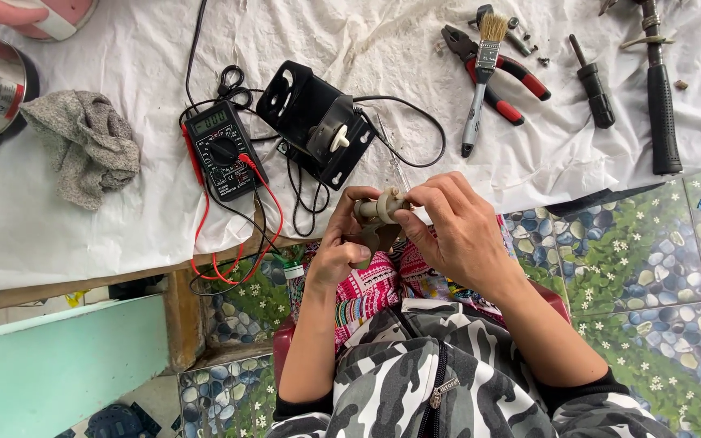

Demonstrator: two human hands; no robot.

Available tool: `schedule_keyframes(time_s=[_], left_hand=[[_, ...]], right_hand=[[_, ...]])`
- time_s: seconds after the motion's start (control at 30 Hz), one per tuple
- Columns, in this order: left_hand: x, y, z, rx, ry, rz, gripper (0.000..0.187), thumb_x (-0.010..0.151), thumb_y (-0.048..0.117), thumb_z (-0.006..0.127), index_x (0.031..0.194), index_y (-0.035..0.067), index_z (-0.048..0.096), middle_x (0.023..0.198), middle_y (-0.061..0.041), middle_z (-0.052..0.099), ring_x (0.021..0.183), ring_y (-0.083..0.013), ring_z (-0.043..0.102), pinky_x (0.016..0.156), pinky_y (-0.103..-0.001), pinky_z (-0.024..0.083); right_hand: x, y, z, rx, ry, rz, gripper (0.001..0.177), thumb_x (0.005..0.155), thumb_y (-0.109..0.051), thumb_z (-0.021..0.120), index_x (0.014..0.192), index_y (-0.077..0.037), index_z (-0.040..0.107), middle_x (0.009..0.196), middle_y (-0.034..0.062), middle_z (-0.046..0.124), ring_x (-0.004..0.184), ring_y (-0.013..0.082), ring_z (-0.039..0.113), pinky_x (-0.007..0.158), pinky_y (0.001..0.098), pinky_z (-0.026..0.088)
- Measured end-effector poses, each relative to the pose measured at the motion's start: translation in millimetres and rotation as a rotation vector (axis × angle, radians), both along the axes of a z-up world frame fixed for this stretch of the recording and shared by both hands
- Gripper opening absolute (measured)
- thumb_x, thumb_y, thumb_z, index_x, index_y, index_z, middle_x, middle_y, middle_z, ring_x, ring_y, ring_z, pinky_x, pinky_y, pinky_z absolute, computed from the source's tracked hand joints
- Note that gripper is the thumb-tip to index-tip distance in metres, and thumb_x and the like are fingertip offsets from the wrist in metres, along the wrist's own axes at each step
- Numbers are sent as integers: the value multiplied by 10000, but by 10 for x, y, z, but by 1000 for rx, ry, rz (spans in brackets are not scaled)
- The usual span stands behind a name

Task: The person sits cross-legged on a chair and works on a small cylindrical electrical component. They use a screwdriver to tighten a screw on the component, then use a multimeter probe to test the electrical contacts inside the component's opening.

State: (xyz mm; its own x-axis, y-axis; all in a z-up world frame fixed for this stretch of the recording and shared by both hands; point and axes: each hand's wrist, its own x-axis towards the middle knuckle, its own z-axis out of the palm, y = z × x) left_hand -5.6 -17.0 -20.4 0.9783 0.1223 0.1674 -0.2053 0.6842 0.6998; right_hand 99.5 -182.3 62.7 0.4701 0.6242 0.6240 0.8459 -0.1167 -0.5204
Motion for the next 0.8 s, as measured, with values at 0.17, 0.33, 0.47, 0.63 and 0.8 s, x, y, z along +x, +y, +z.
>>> schedule_keyframes(time_s=[0.17,0.33,0.47,0.63,0.8], left_hand=[[-23,7,47,-13,11,2,740,660,91,683,1343,23,407,1067,-184,707,879,-152,668,583,-211,480],[-91,38,-244,-45,3,-7,759,640,101,673,1334,23,374,1052,-210,708,816,-191,669,582,-279,539],[-79,46,-97,-31,-4,-23,744,640,94,662,1319,45,361,1020,-205,699,603,-132,558,463,-249,458],[-172,71,172,286,54,95,703,671,133,708,1291,55,385,1040,-216,697,823,-209,640,596,-293,555],[-280,42,482,882,172,320,726,631,26,773,1262,32,413,978,-267,662,834,-349,666,625,-452,610]], right_hand=[[-94,8,125,57,163,38,240,969,-122,708,1197,-61,662,946,90,656,826,272,646,666,367,563],[-107,-2,140,71,153,34,240,969,-73,701,1209,-69,694,961,103,658,830,278,647,685,382,566],[-89,-14,111,74,90,12,191,955,-74,725,1146,-68,732,919,106,643,821,277,637,704,381,570],[-49,-61,-6,39,63,-16,164,953,-131,753,1098,-60,723,899,107,627,824,284,627,705,391,564],[-33,-117,-194,33,275,-25,111,998,-162,709,1068,-76,721,872,86,655,702,226,598,625,355,546]])
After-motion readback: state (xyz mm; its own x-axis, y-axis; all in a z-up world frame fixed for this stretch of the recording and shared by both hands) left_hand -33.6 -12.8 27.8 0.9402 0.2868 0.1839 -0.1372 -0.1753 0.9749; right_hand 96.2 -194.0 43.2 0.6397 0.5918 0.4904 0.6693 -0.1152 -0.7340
